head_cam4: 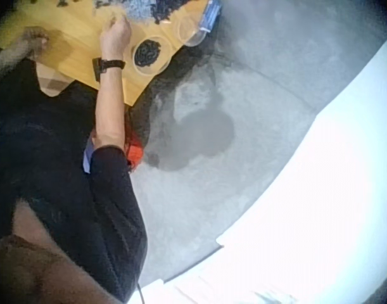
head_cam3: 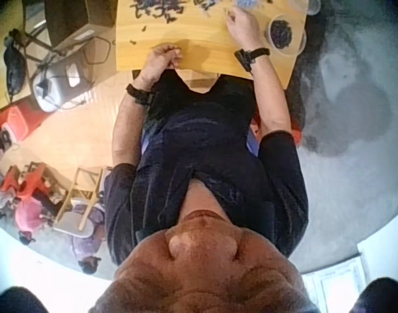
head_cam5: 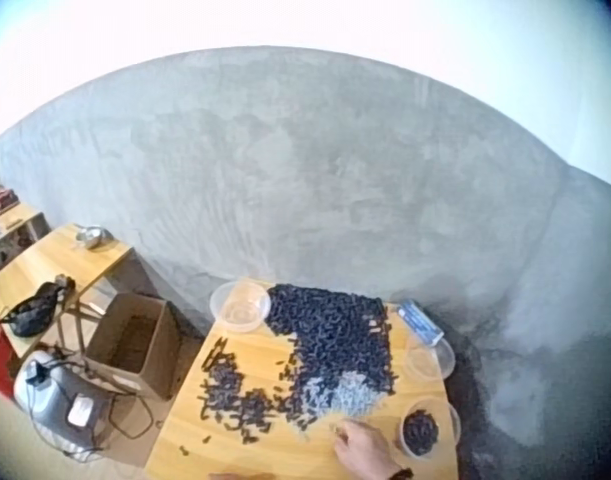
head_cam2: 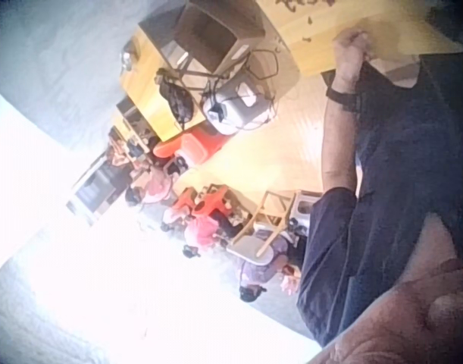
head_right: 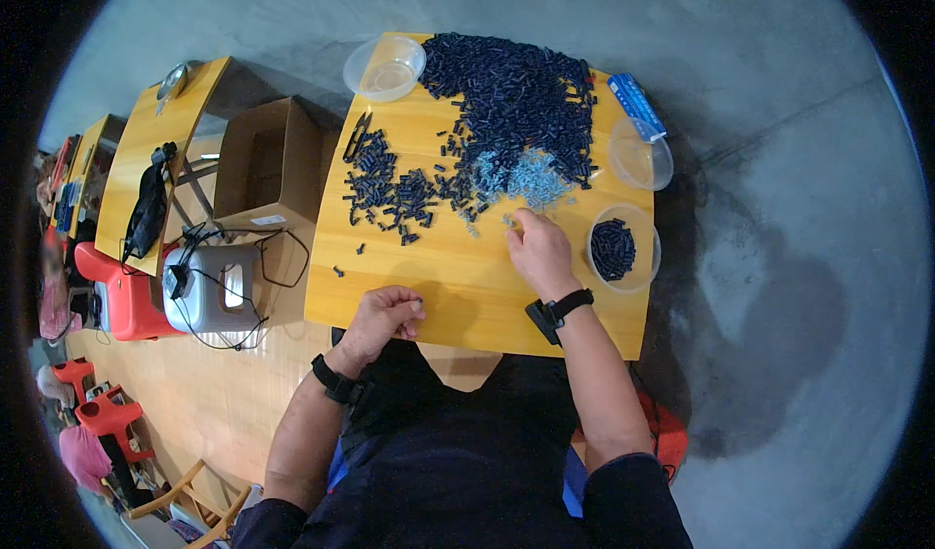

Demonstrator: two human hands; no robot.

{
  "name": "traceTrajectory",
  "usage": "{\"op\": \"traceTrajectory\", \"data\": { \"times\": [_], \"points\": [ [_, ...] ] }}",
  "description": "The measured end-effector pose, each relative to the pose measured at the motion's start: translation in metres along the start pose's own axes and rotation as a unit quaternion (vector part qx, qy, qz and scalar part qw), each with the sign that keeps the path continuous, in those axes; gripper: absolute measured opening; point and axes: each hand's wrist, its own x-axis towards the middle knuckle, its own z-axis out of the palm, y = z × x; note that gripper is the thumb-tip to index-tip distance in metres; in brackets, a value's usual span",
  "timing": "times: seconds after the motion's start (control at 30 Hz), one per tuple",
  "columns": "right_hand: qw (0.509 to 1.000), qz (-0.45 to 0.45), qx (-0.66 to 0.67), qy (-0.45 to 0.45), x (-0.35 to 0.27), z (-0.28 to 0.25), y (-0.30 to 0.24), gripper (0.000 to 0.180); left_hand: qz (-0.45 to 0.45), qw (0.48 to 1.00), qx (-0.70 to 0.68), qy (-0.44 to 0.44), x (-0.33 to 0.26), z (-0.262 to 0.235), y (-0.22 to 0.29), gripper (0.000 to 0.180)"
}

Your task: Assembling small plastic components at a workshop table.

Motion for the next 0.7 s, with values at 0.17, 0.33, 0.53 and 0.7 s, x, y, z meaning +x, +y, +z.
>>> {"op": "traceTrajectory", "data": {
  "times": [0.17, 0.33, 0.53, 0.7],
  "points": [
    [0.998, -0.041, -0.054, -0.011, 0.004, 0.009, 0.004, 0.01, -0.014, 0.999, -0.023, 0.022, -0.002, 0.003, 0.005, 0.018],
    [0.997, -0.065, 0.034, -0.031, 0.003, 0.01, -0.004, 0.008, -0.013, 0.999, -0.052, 0.005, -0.002, -0.005, 0.003, 0.019],
    [0.996, -0.023, 0.09, 0.013, 0.0, 0.004, 0.003, 0.009, 0.01, 0.997, -0.08, 0.004, 0.0, -0.005, -0.002, 0.017],
    [0.997, -0.061, 0.047, 0.016, 0.004, 0.0, 0.01, 0.009, 0.029, 0.998, -0.04, 0.032, 0.002, 0.004, -0.011, 0.018]
  ]
}}
